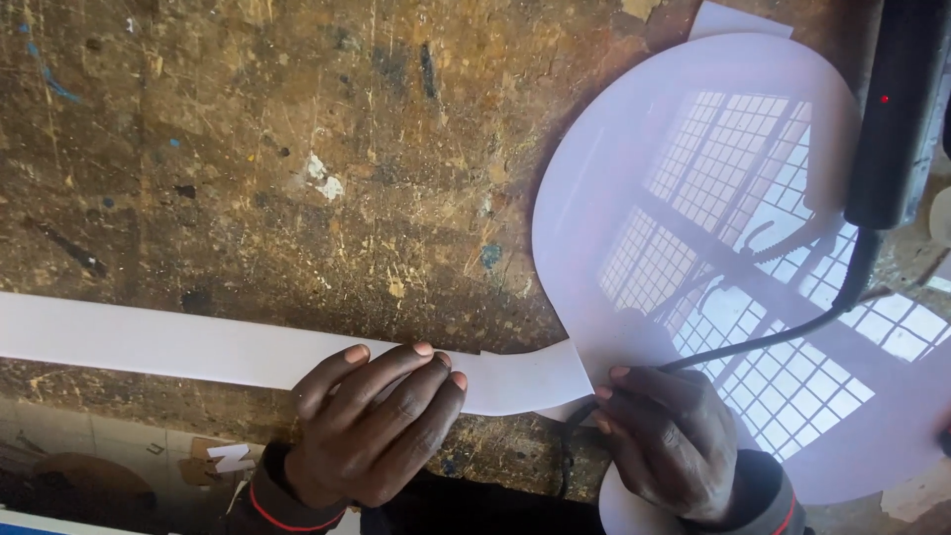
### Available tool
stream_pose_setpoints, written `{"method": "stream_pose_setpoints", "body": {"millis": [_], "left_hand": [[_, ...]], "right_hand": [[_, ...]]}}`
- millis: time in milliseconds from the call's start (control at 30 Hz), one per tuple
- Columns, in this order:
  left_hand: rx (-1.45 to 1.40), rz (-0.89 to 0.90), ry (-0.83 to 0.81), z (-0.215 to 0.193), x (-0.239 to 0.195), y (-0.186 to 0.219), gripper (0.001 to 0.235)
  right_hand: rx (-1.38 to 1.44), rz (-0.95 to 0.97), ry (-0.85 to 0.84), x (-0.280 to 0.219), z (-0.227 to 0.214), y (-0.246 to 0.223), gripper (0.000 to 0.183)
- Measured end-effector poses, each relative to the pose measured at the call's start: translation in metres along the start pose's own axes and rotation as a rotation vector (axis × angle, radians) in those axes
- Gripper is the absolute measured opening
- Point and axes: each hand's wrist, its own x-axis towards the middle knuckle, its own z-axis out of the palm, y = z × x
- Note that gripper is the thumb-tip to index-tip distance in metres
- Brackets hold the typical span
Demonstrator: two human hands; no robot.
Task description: Using a handheld heating tool to soften and bend a thin acrylic strip around the edge of a larger acrylic cutout to create a 3D sign element.
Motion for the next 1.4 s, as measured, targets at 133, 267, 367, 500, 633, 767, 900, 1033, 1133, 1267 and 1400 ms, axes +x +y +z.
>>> {"method": "stream_pose_setpoints", "body": {"millis": [133, 267, 367, 500, 633, 767, 900, 1033, 1133, 1267, 1400], "left_hand": [[-0.013, -0.018, -0.016, 0.000, 0.003, 0.001, 0.015], [-0.024, -0.053, 0.027, 0.002, 0.002, 0.006, 0.014], [-0.001, -0.066, 0.074, 0.007, -0.003, 0.009, 0.014], [0.003, -0.087, 0.088, 0.011, -0.017, 0.014, 0.013], [-0.012, -0.034, 0.109, 0.013, -0.022, 0.008, 0.017], [-0.039, -0.011, 0.124, 0.015, -0.023, 0.007, 0.016], [-0.038, -0.019, 0.124, 0.015, -0.023, 0.008, 0.011], [-0.047, -0.008, 0.129, 0.014, -0.025, 0.010, 0.012], [-0.042, -0.052, 0.104, 0.015, -0.031, 0.013, 0.017], [-0.016, -0.051, 0.114, 0.014, -0.032, 0.015, 0.026], [-0.014, -0.066, 0.110, 0.014, -0.032, 0.016, 0.036]], "right_hand": [[0.036, 0.002, -0.048, -0.004, -0.003, 0.005, 0.017], [0.034, -0.009, -0.057, -0.001, -0.005, 0.004, 0.017], [0.019, 0.009, -0.054, -0.004, -0.004, 0.003, 0.017], [0.025, 0.005, -0.065, -0.002, -0.005, 0.004, 0.015], [0.028, 0.059, -0.064, -0.015, -0.002, 0.007, 0.015], [0.025, 0.057, -0.077, -0.016, -0.002, 0.008, 0.018], [0.031, 0.035, -0.096, -0.015, -0.003, 0.010, 0.018], [0.026, 0.018, -0.063, -0.009, -0.002, 0.007, 0.018], [0.047, 0.009, -0.072, -0.010, -0.003, 0.008, 0.020], [0.053, 0.025, -0.039, -0.005, 0.000, 0.005, 0.017], [0.059, 0.008, -0.017, 0.001, -0.002, 0.002, 0.017]]}}
